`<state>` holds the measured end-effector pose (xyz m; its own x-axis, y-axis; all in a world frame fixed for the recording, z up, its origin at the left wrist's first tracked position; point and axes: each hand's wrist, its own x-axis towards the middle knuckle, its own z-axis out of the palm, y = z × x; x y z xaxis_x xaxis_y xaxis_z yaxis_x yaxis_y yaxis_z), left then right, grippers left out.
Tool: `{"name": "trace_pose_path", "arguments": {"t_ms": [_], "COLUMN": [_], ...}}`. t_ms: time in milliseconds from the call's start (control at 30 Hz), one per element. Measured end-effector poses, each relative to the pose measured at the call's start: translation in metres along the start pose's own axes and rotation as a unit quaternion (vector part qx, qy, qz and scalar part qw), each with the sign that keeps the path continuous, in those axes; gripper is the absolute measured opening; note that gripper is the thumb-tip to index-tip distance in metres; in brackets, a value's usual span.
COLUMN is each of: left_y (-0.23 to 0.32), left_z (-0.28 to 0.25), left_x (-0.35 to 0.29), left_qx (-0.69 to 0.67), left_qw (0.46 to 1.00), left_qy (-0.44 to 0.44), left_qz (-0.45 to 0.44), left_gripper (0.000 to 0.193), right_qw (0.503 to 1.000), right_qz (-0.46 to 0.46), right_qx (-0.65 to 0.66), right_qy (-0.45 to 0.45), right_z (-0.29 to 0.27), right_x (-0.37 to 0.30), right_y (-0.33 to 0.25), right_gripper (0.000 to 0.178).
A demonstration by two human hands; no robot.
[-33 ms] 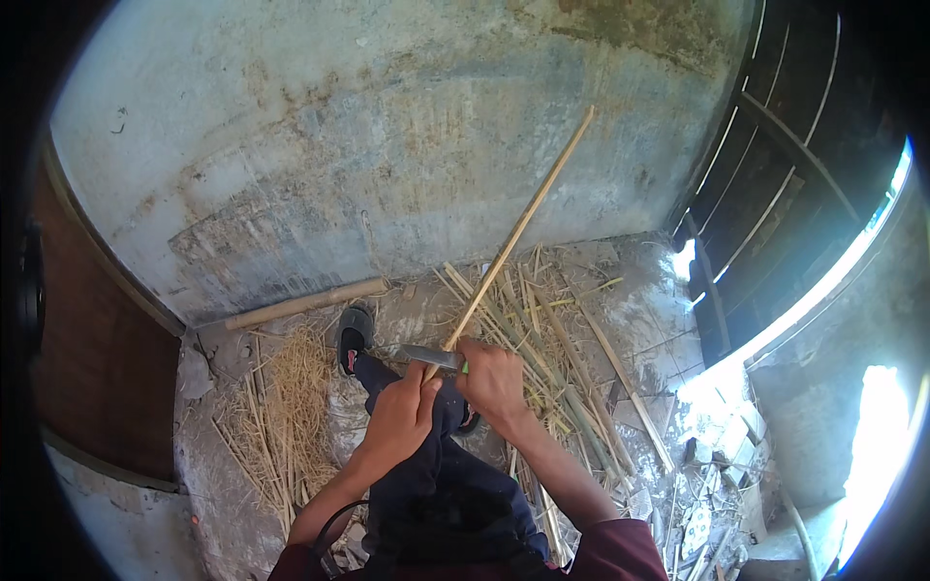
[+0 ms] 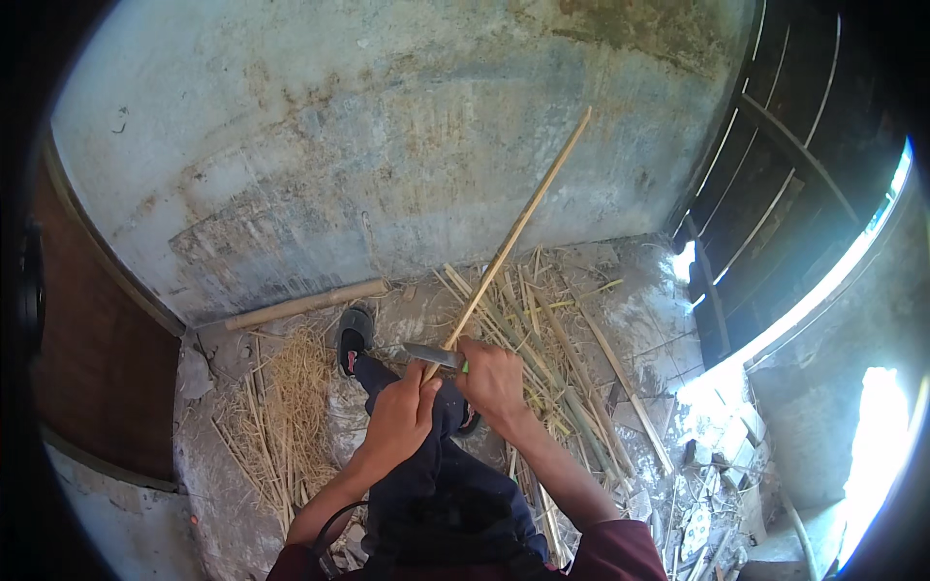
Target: The person shaves and smooths a long strip of wood using a small knife.
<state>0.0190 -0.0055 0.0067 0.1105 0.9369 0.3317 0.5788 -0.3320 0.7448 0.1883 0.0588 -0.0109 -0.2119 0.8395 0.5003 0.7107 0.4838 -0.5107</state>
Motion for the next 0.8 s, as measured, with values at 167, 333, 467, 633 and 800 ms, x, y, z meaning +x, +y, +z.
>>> {"name": "trace_pose_path", "arguments": {"t_ms": [167,333,467,633,800], "left_y": [-0.003,-0.008,-0.008,-0.008,-0.007], "left_z": [-0.002,0.0,0.0,-0.008,-0.007], "left_x": [0.003,0.006,-0.004,-0.005,-0.006], "left_qx": [0.003,0.015,-0.013,-0.015,0.031], "left_qw": [1.0,1.0,1.0,1.0,0.999], "left_qy": [0.03,0.023,0.009,-0.009,-0.025], "left_qz": [0.0,0.013,-0.008,-0.014,-0.011], "left_gripper": [0.019,0.019,0.018,0.02,0.021], "right_qw": [0.999,0.999,0.985,0.986,0.995], "right_qz": [0.001,0.015,0.083,0.046,0.007], "right_qx": [-0.035,-0.039,-0.087,-0.088,-0.041], "right_qy": [0.014,0.034,0.12,0.131,0.086], "right_z": [0.003,0.008,-0.002,0.0,0.003], "right_x": [0.012,0.022,0.051,0.054,0.038], "right_y": [0.005,0.017,0.055,0.071,0.049], "right_gripper": [0.017,0.01,0.006,0.011,0.012]}}
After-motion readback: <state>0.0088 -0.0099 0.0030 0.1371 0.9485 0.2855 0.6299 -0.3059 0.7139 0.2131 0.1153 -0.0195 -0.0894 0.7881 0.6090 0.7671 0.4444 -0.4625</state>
